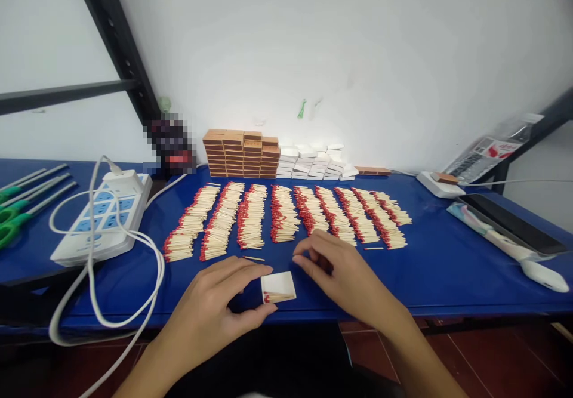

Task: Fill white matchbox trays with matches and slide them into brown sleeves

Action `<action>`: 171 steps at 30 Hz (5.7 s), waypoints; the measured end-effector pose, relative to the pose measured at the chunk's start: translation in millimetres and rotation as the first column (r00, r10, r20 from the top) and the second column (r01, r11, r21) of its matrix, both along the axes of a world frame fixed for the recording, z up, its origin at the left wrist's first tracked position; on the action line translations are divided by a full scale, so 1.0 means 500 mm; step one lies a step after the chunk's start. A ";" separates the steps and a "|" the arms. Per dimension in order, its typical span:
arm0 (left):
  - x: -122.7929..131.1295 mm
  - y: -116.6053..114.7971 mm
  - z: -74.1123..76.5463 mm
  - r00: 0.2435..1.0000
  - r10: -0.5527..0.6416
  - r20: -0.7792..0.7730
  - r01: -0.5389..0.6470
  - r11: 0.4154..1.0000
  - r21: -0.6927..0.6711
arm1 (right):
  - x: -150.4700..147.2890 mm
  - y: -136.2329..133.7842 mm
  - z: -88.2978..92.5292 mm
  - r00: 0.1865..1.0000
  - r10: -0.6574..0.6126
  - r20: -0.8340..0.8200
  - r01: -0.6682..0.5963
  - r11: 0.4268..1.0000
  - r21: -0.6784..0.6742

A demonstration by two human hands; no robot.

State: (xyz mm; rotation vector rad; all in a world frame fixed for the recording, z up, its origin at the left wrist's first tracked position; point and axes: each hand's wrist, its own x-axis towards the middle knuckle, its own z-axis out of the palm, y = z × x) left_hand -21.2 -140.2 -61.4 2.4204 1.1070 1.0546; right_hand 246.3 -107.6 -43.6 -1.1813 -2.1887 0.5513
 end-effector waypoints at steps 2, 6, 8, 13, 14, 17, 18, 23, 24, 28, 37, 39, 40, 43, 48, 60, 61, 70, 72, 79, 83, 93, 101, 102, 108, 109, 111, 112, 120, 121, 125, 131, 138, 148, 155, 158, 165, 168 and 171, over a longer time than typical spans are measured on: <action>0.002 0.001 0.003 1.000 -0.005 -0.006 0.005 1.000 -0.001 | 0.008 0.021 -0.008 0.998 -0.049 0.040 0.048 0.998 0.030; 0.005 -0.001 0.010 1.000 -0.030 -0.006 0.030 1.000 -0.003 | 0.003 0.037 -0.019 0.986 -0.056 0.159 0.040 0.994 0.105; 0.005 -0.005 0.012 0.999 -0.043 0.004 0.043 0.999 -0.002 | -0.008 0.034 -0.021 0.985 -0.068 0.161 0.048 0.991 0.123; 0.003 -0.017 0.019 0.994 -0.078 0.081 0.075 0.997 0.035 | -0.057 0.018 -0.019 0.999 -0.025 0.025 0.022 0.994 0.111; 0.001 -0.019 0.021 0.991 -0.088 0.098 0.086 0.996 0.025 | -0.071 0.015 -0.017 1.000 -0.005 0.009 0.005 0.995 0.097; -0.012 -0.024 0.029 0.987 -0.115 0.111 0.121 0.991 -0.051 | -0.112 0.012 -0.011 0.999 0.000 0.053 -0.002 0.999 0.043; -0.018 -0.025 0.032 0.988 -0.113 0.102 0.121 0.990 -0.079 | -0.124 0.012 -0.009 0.996 -0.015 0.082 0.013 1.000 0.027; -0.051 -0.029 0.045 0.997 -0.061 0.057 0.069 0.987 -0.146 | -0.166 0.010 -0.001 0.983 -0.094 0.159 0.100 0.995 -0.030; -0.057 -0.028 0.046 0.997 -0.058 0.053 0.066 0.986 -0.153 | -0.172 0.009 0.000 0.979 -0.106 0.172 0.114 0.993 -0.041; -0.071 -0.023 0.046 0.997 -0.066 0.046 0.073 0.979 -0.190 | -0.183 0.006 0.003 0.966 -0.137 0.218 0.156 0.985 -0.072; -0.078 -0.015 0.043 0.994 -0.071 0.084 0.090 0.964 -0.251 | -0.135 0.000 0.021 0.977 -0.101 0.186 0.132 0.977 -0.165; -0.079 -0.016 0.043 0.994 -0.069 0.082 0.088 0.962 -0.259 | -0.126 -0.001 0.021 0.974 -0.101 0.205 0.133 0.979 -0.153; -0.078 -0.016 0.043 0.995 -0.064 0.082 0.084 0.962 -0.260 | -0.124 -0.002 0.020 0.971 -0.101 0.217 0.135 0.980 -0.145; -0.076 -0.015 0.045 0.997 -0.034 0.071 0.050 0.967 -0.249 | -0.126 -0.003 0.019 0.965 -0.100 0.241 0.131 0.985 -0.116; -0.076 -0.014 0.045 0.998 0.010 0.064 0.005 0.975 -0.224 | -0.145 -0.006 0.015 0.969 -0.107 0.223 0.125 0.990 -0.069; -0.069 -0.009 0.013 0.977 0.167 0.129 -0.125 0.951 -0.283 | -0.107 -0.005 0.031 0.987 -0.110 0.121 0.109 0.994 0.009; -0.068 -0.009 0.012 0.979 0.161 0.127 -0.120 0.952 -0.280 | -0.106 -0.011 0.035 0.990 -0.086 0.109 0.083 0.996 0.035; -0.068 -0.011 0.007 0.980 0.139 0.140 -0.103 0.965 -0.240 | -0.144 -0.042 0.022 0.917 0.093 0.388 -0.155 0.979 0.133; -0.068 -0.011 0.007 0.983 0.130 0.133 -0.094 0.966 -0.243 | -0.139 -0.041 0.023 0.915 0.116 0.385 -0.171 0.979 0.111; -0.071 -0.010 0.006 0.989 0.119 0.084 -0.097 0.968 -0.230 | -0.060 -0.002 0.046 0.990 0.054 0.130 -0.061 0.997 0.055; -0.074 -0.010 0.006 0.994 0.109 0.018 -0.103 0.971 -0.215 | -0.011 0.037 0.037 0.986 -0.062 0.158 0.057 0.998 0.036; -0.069 -0.006 0.017 0.992 0.124 -0.010 -0.124 0.976 -0.179 | -0.013 0.061 0.012 0.991 -0.024 0.133 0.025 1.000 -0.008; -0.071 -0.008 0.017 0.992 0.121 -0.018 -0.123 0.974 -0.193 | 0.006 0.051 0.034 0.993 0.023 0.119 -0.017 0.998 -0.057; -0.071 -0.009 0.017 0.993 0.119 -0.016 -0.120 0.973 -0.197 | 0.007 0.050 0.035 0.991 0.046 0.126 -0.037 0.997 -0.072; -0.073 -0.009 0.016 0.992 0.121 -0.028 -0.124 0.973 -0.195 | 0.001 0.050 0.029 0.989 0.033 0.142 -0.024 0.998 -0.063; -0.073 -0.009 0.015 0.992 0.119 -0.030 -0.123 0.973 -0.194 | -0.001 0.050 0.028 0.989 0.032 0.142 -0.024 0.998 -0.059; -0.073 -0.008 0.014 0.993 0.115 -0.029 -0.119 0.973 -0.196 | -0.005 0.051 0.027 0.989 0.045 0.138 -0.038 0.998 -0.052; -0.073 -0.007 0.013 0.993 0.115 -0.029 -0.119 0.973 -0.199 | -0.007 0.052 0.025 0.989 0.054 0.136 -0.049 0.998 -0.047; -0.073 -0.010 0.009 0.991 0.132 -0.026 -0.134 0.972 -0.191 | -0.014 0.050 0.017 0.986 0.041 0.164 -0.031 0.997 -0.066; -0.072 -0.011 0.007 0.991 0.134 -0.024 -0.136 0.973 -0.188 | -0.017 0.047 0.020 0.986 0.048 0.161 -0.038 0.997 -0.066; -0.070 -0.010 -0.004 0.990 0.138 0.000 -0.137 0.980 -0.144 | -0.038 0.019 0.037 0.986 0.102 0.129 -0.097 0.994 -0.049; -0.066 -0.010 -0.010 0.993 0.121 0.016 -0.119 0.989 -0.087 | -0.099 -0.036 0.042 0.960 0.155 0.233 -0.171 0.984 0.050; -0.066 -0.012 -0.009 0.994 0.109 0.028 -0.107 0.992 -0.073 | -0.097 -0.029 0.039 0.963 0.164 0.214 -0.178 0.983 0.050; -0.062 -0.010 -0.005 0.996 0.090 0.029 -0.089 0.995 -0.047 | -0.095 -0.023 0.044 0.972 0.228 0.066 -0.227 0.974 -0.014; -0.061 -0.011 -0.003 0.996 0.077 0.042 -0.076 0.997 -0.022 | -0.121 -0.032 0.030 0.945 0.292 0.150 -0.287 0.957 -0.054; -0.061 -0.013 -0.004 0.996 0.086 0.037 -0.085 0.996 -0.023 | -0.112 -0.029 0.032 0.950 0.256 0.179 -0.254 0.967 -0.037; -0.062 -0.013 -0.001 0.996 0.091 0.027 -0.090 0.995 -0.038 | -0.118 -0.032 0.033 0.946 0.274 0.174 -0.268 0.962 -0.058; -0.062 -0.012 -0.003 0.996 0.089 0.030 -0.088 0.996 -0.030 | -0.122 -0.032 0.034 0.939 0.285 0.195 -0.283 0.958 -0.040; -0.062 -0.013 -0.004 0.996 0.088 0.032 -0.087 0.996 -0.031 | -0.121 -0.034 0.036 0.937 0.264 0.228 -0.268 0.963 -0.013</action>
